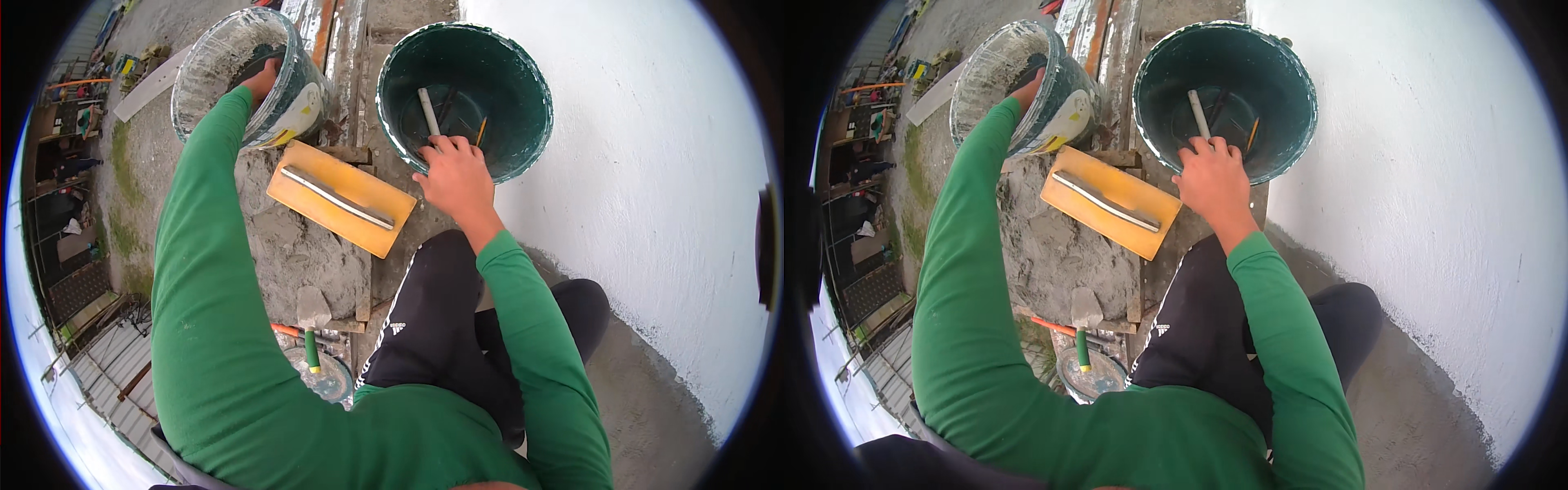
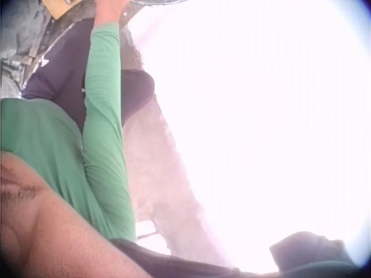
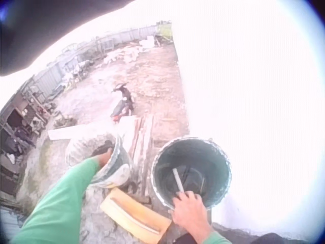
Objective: The person climbs a scaffold and prepares to plaster a wall. They scoop cement from a pile using a trowel and apply it to the wall surface, smoothing it with a float.
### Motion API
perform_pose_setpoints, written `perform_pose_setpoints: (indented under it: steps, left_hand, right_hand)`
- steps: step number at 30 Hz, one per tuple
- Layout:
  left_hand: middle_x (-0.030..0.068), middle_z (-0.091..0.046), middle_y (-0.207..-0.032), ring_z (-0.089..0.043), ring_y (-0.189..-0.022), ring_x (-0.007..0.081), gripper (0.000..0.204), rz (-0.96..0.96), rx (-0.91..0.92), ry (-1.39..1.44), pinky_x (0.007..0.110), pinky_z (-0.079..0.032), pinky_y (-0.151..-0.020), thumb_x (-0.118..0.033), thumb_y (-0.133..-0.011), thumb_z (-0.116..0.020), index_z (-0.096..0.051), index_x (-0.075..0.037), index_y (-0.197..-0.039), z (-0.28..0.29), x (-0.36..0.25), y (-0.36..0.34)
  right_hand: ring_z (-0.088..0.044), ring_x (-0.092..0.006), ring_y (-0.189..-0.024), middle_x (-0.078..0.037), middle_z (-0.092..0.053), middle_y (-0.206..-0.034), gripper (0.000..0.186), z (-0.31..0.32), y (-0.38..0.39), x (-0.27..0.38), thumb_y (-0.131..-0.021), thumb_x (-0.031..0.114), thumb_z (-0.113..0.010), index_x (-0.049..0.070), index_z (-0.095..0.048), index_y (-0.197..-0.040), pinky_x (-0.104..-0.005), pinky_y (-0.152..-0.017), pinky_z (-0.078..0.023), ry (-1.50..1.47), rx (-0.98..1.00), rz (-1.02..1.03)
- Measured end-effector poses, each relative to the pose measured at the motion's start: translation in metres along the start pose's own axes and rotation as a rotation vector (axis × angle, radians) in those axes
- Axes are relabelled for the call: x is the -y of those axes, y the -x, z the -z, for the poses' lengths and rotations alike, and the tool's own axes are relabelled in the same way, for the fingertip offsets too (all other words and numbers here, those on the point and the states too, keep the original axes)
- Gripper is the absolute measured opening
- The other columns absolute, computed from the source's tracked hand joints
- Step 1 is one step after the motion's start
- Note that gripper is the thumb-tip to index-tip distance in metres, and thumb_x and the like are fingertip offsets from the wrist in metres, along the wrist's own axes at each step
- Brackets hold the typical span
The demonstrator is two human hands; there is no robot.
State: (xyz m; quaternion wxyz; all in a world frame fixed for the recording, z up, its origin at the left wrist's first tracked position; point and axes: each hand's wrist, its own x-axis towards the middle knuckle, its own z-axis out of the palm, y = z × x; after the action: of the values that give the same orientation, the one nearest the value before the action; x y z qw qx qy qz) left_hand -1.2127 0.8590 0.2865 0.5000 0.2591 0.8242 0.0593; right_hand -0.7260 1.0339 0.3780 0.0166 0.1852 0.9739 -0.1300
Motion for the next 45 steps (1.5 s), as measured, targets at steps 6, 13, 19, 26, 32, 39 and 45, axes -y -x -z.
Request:
perform_pose_setpoints:
  steps: [6,13,19,26,32,39,45]
  left_hand:
    - [0.0099,-0.073,-0.132,-0.068,-0.117,0.0258,0.042,-0.029,0.049,0.644,0.036,-0.050,-0.106,-0.034,-0.110,-0.053,-0.065,-0.008,-0.141,-0.026,-0.017,-0.006]
    - [0.0156,-0.074,-0.128,-0.069,-0.111,0.0271,0.042,-0.045,0.038,0.528,0.040,-0.053,-0.101,-0.029,-0.106,-0.061,-0.066,-0.005,-0.140,-0.019,-0.028,0.021]
    - [0.0131,-0.075,-0.115,-0.071,-0.095,0.0232,0.045,-0.128,-0.212,-0.097,0.038,-0.058,-0.079,-0.023,-0.095,-0.073,-0.067,-0.007,-0.137,0.003,-0.031,-0.007]
    - [0.0051,-0.073,-0.106,-0.072,-0.089,0.0196,0.021,-0.210,-0.727,0.429,0.035,-0.060,-0.078,-0.021,-0.097,-0.067,-0.071,-0.013,-0.116,0.019,0.011,0.112]
    - [0.0120,-0.066,-0.124,-0.063,-0.119,0.0272,0.045,-0.635,-0.715,0.941,0.044,-0.056,-0.093,-0.013,-0.092,-0.071,-0.058,-0.009,-0.136,-0.056,0.012,0.294]
    - [0.0005,-0.067,-0.095,-0.064,-0.087,0.0113,0.032,-0.254,-0.444,0.445,0.031,-0.053,-0.076,-0.033,-0.089,-0.086,-0.068,-0.011,-0.102,-0.210,0.119,0.314]
    - [0.0002,-0.065,-0.086,-0.062,-0.078,0.0122,0.021,-0.112,-0.484,0.255,0.034,-0.052,-0.066,-0.020,-0.091,-0.078,-0.066,-0.007,-0.101,-0.239,0.127,0.287]
  right_hand:
    - [-0.058,-0.0265,-0.127,0.000,-0.065,-0.136,0.038,-0.004,0.001,-0.006,-0.088,0.037,-0.079,0.016,-0.076,-0.120,-0.0468,-0.105,-0.049,0.018,-0.003,-0.035]
    - [-0.059,-0.0258,-0.126,0.001,-0.066,-0.135,0.036,-0.002,-0.002,-0.001,-0.089,0.038,-0.078,0.016,-0.078,-0.118,-0.0466,-0.104,-0.050,0.051,0.022,-0.026]
    - [-0.062,-0.0262,-0.121,0.000,-0.070,-0.128,0.037,-0.003,0.001,-0.007,-0.090,0.039,-0.078,0.015,-0.078,-0.118,-0.0443,-0.101,-0.052,0.047,0.078,-0.072]
    - [-0.064,-0.0305,-0.118,-0.004,-0.073,-0.123,0.041,0.007,-0.003,0.005,-0.093,0.042,-0.075,0.014,-0.078,-0.123,-0.0463,-0.099,-0.054,0.029,0.168,-0.070]
    - [-0.066,-0.0306,-0.120,-0.007,-0.075,-0.123,0.050,0.008,-0.004,0.008,-0.095,0.050,-0.071,0.017,-0.074,-0.133,-0.0472,-0.099,-0.055,0.097,0.234,-0.130]
    - [-0.068,-0.0309,-0.118,-0.010,-0.076,-0.120,0.048,0.004,-0.005,0.014,-0.096,0.052,-0.069,0.021,-0.074,-0.132,-0.0477,-0.098,-0.055,0.124,0.162,-0.152]
    - [-0.070,-0.0379,-0.113,-0.018,-0.075,-0.119,0.060,0.006,-0.003,0.015,-0.094,0.056,-0.069,0.012,-0.070,-0.135,-0.0481,-0.097,-0.055,0.084,0.197,-0.144]
